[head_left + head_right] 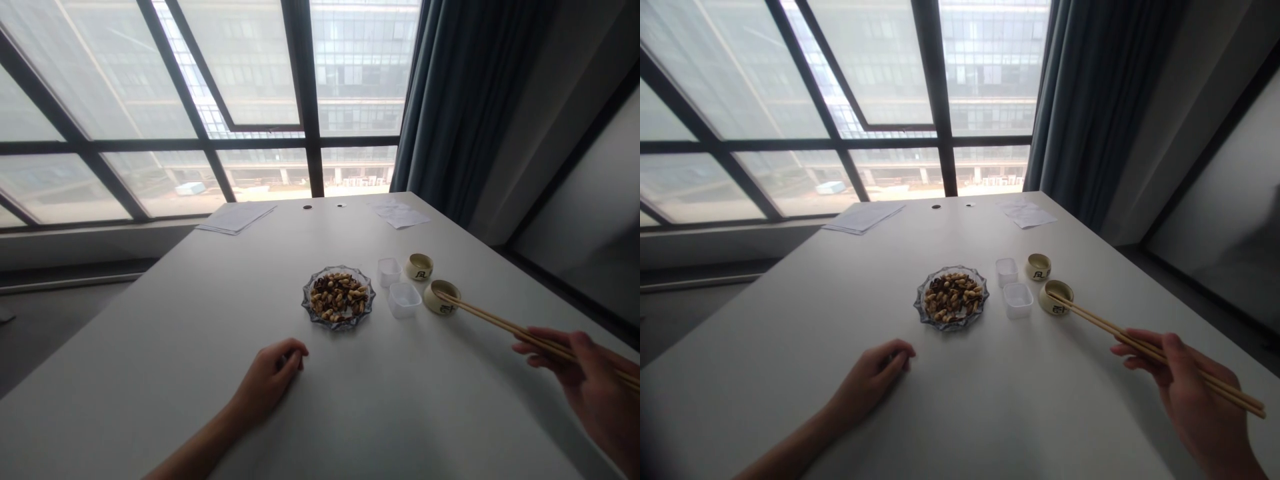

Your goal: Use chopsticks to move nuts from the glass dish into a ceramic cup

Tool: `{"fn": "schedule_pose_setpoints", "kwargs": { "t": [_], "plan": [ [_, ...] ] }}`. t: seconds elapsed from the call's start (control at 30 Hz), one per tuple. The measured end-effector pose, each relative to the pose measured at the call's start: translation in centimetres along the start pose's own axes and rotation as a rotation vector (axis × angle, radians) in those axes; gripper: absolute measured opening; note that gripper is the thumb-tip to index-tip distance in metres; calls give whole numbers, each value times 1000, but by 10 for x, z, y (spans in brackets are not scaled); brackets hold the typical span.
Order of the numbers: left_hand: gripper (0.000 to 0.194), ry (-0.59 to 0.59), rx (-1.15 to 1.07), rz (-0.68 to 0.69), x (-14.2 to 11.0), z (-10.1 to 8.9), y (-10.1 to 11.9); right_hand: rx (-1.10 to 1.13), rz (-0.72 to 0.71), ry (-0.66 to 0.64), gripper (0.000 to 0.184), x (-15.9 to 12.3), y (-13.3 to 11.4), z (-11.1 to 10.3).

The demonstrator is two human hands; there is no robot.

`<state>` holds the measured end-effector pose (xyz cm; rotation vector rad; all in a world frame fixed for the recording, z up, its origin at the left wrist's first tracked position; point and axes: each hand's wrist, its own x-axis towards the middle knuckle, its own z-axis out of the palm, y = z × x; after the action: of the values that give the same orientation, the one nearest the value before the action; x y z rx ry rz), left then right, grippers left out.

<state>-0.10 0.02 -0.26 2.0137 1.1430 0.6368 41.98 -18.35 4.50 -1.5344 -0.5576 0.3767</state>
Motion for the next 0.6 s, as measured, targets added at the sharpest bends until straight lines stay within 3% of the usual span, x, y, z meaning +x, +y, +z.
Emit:
{"fn": "schedule_pose_setpoints", "kwargs": {
  "t": [0.1, 0.27, 0.37, 0.6],
  "plan": [
    [29, 2, -12, -3, -1, 0, 1, -11, -34, -38, 33, -1, -11, 11],
    [28, -8, -21, -5, -1, 1, -1, -47, -148, -315, 34, -6, -43, 47],
    [27, -12, -22, -6, -1, 2, -2, -74, -186, -479, 36, -10, -68, 82],
    [26, -16, -15, -9, -2, 2, -1, -368, -111, -854, 45, -2, -113, 177]
  ]
}}
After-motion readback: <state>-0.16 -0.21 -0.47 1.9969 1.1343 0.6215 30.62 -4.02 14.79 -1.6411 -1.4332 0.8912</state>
